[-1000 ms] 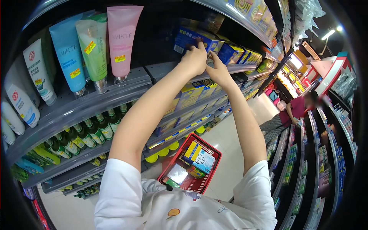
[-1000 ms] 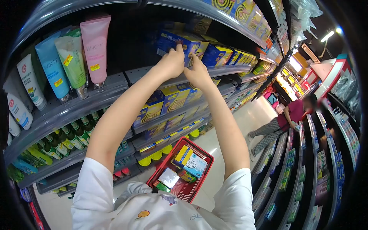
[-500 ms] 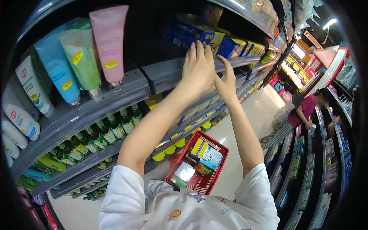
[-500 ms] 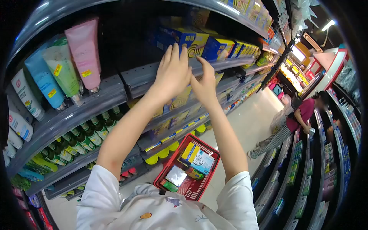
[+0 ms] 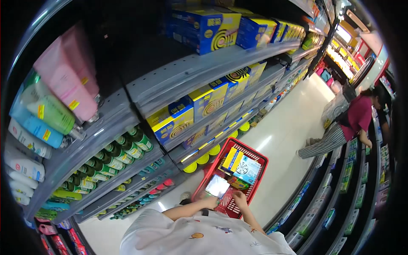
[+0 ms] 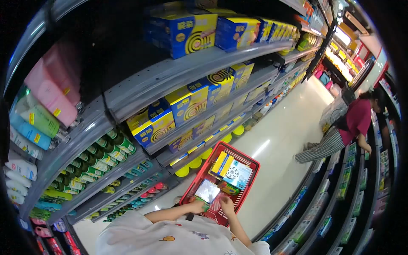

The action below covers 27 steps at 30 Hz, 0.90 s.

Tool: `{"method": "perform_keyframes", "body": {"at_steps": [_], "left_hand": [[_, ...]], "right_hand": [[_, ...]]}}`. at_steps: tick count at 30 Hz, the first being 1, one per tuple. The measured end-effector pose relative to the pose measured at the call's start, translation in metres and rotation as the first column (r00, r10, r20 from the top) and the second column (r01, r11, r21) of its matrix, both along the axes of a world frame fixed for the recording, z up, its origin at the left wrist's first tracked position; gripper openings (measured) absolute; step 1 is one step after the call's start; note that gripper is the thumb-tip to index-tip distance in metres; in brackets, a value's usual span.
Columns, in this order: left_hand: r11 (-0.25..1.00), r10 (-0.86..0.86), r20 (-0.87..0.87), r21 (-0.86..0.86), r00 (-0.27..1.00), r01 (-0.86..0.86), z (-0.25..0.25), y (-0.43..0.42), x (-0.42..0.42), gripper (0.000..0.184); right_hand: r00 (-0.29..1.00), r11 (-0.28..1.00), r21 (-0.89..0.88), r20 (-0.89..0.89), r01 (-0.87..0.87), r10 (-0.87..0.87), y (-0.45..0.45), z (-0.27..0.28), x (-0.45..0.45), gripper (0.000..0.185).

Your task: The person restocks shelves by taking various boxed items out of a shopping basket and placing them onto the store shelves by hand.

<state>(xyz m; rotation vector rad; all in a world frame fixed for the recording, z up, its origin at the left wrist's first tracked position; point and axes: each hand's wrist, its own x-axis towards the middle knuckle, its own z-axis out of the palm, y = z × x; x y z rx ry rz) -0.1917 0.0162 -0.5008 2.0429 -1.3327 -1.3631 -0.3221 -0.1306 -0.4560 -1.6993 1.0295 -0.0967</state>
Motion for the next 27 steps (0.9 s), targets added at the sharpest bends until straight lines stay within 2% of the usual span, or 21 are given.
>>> {"method": "perform_keyframes", "body": {"at_steps": [2,5,6,8,9,11,12,14,16,18,19,20,21,22,23,24,27], "left_hand": [[0.968,-0.203,-0.057,0.139,0.978,0.209,0.008,0.007,0.000,0.039],[0.993,-0.063,-0.037,0.097,0.997,0.066,-0.013,0.005,0.000,0.036],[0.992,0.002,-0.026,0.127,1.000,0.002,-0.021,0.004,0.000,0.035],[0.976,0.131,0.006,0.177,0.991,-0.130,-0.034,0.000,0.003,0.031],[0.961,0.245,-0.090,0.157,0.965,-0.229,-0.044,0.002,0.005,0.026],[0.953,0.278,-0.009,0.123,0.960,-0.275,-0.083,0.004,0.010,0.022],[0.949,0.295,0.031,0.108,0.955,-0.296,-0.095,0.008,0.010,0.021],[0.798,0.521,-0.130,0.424,0.843,-0.428,-0.081,0.005,0.014,0.017],[0.848,0.504,-0.016,0.199,0.863,-0.491,-0.093,0.017,0.010,0.020],[0.855,0.427,0.013,0.319,0.904,-0.408,-0.073,0.014,0.016,0.043],[0.852,0.424,0.053,0.315,0.904,-0.418,-0.070,0.017,0.012,0.049],[0.849,0.420,0.093,0.311,0.903,-0.427,-0.068,0.019,0.008,0.056],[0.855,0.346,0.125,0.367,0.930,-0.367,-0.080,0.024,0.008,0.057],[0.883,0.315,0.202,0.295,0.927,-0.364,-0.093,0.035,0.001,0.060],[0.897,0.266,0.230,0.298,0.936,-0.328,-0.089,0.036,-0.001,0.061],[0.847,0.359,0.283,0.302,0.889,-0.438,-0.078,0.030,-0.005,0.036],[0.859,0.353,0.284,0.279,0.892,-0.429,-0.068,0.025,-0.011,0.037]], "right_hand": [[0.997,0.986,0.147,-0.036,0.077,-0.072,0.013,-0.028,-0.019,0.023],[0.993,0.990,0.138,-0.114,0.005,0.011,0.029,-0.029,-0.030,0.025],[0.995,0.967,0.253,-0.096,0.003,0.022,0.033,-0.058,-0.038,0.027],[0.977,0.978,0.177,-0.161,-0.112,0.142,0.038,-0.072,-0.044,0.028],[0.981,0.968,0.232,-0.141,-0.098,0.133,0.040,-0.079,-0.048,0.027],[0.987,0.936,0.345,-0.109,-0.073,0.117,0.045,-0.097,-0.056,0.027],[0.982,0.942,0.322,-0.128,-0.094,0.141,0.044,-0.103,-0.057,0.026],[0.966,0.947,0.292,-0.177,-0.131,0.188,0.040,-0.114,-0.065,0.024],[0.925,0.947,0.261,-0.279,-0.185,0.258,0.033,-0.114,-0.066,0.032],[0.959,0.960,0.206,-0.173,-0.188,0.225,0.025,-0.087,-0.062,0.040],[0.950,0.959,0.202,-0.196,-0.201,0.241,0.022,-0.083,-0.059,0.041],[0.938,0.961,0.200,-0.252,-0.191,0.239,0.024,-0.103,-0.063,0.043],[0.963,0.968,0.212,-0.201,-0.136,0.180,0.025,-0.104,-0.064,0.043],[0.943,0.976,0.167,-0.277,-0.141,0.184,0.025,-0.107,-0.065,0.043],[0.943,0.978,0.153,-0.279,-0.145,0.184,0.028,-0.124,-0.071,0.044],[0.915,0.977,0.166,-0.356,-0.136,0.188,0.027,-0.122,-0.071,0.046],[0.938,0.967,0.234,-0.301,-0.102,0.172,0.027,-0.132,-0.074,0.051]]}}
